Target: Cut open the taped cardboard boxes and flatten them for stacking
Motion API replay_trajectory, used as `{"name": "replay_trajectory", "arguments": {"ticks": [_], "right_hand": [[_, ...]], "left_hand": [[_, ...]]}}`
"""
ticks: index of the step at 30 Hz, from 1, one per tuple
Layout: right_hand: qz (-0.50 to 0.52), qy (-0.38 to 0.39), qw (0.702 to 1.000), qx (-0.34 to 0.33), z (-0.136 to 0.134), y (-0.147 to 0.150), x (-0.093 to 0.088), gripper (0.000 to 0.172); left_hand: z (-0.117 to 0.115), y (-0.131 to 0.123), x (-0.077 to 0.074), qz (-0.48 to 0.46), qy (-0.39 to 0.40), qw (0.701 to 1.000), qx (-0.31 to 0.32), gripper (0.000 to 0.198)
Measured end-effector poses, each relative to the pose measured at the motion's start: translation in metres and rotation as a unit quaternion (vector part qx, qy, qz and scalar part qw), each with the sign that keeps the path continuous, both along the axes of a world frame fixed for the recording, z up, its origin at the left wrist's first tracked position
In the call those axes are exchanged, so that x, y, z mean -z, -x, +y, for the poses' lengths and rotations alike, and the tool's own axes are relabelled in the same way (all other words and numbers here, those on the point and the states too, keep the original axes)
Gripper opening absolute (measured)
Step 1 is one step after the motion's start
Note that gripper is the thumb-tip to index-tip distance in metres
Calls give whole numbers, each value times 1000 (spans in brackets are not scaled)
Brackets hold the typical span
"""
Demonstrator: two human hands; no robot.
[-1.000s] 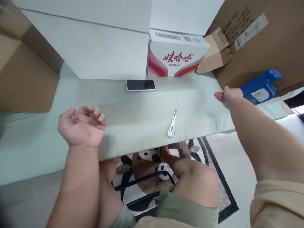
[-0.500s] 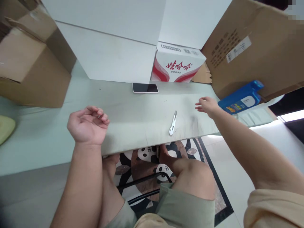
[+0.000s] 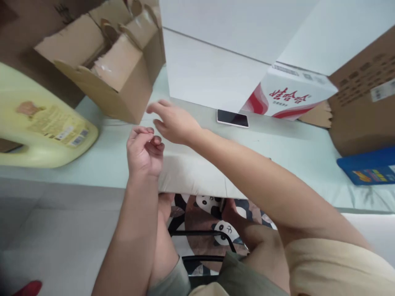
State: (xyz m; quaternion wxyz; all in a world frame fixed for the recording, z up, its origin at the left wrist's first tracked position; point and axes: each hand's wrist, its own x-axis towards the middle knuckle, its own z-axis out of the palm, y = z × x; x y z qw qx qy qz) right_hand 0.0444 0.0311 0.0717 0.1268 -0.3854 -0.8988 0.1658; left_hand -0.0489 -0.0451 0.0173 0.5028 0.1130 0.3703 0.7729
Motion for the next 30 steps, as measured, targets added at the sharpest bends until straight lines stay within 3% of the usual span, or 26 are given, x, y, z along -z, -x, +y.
{"name": "replay_trajectory", "arguments": {"ticks": [5,9,11,14,16,18,20,22,25,27,30], "right_hand": [[-11,-4,998,-57,11,92,-22,36],[17,-7,996,-83,26,114,-13,27],[45,-11,995,-84,26,102,-6,28],[125,-9,990,-70,9,57,-3,24],[194,-3,979,-55,-13,15,-9,18],[219,-10,975,-36,-43,-30,-20,29],[229,-24,972,-36,-79,-76,-32,34],[228,-33,972,-47,-117,-119,-41,29],[189,-64,980,8,-164,-171,-41,34],[158,-86,983,30,-184,-194,-33,44],[134,-99,983,75,-194,-209,-14,59]], "left_hand": [[-2,22,6,-10,-22,999,-35,34],[-4,30,6,-7,-24,999,-48,34],[-6,34,6,-18,-9,998,-64,30],[-8,43,6,-45,25,993,-106,23],[-8,50,8,-51,48,980,-187,25],[-8,56,9,-34,60,952,-298,28],[-7,59,9,-1,49,934,-355,21],[-5,54,6,25,8,951,-307,18],[-4,35,1,53,-85,989,-112,31],[-4,18,-1,88,-117,989,-14,40],[-5,-4,-1,151,-130,979,36,52]]}}
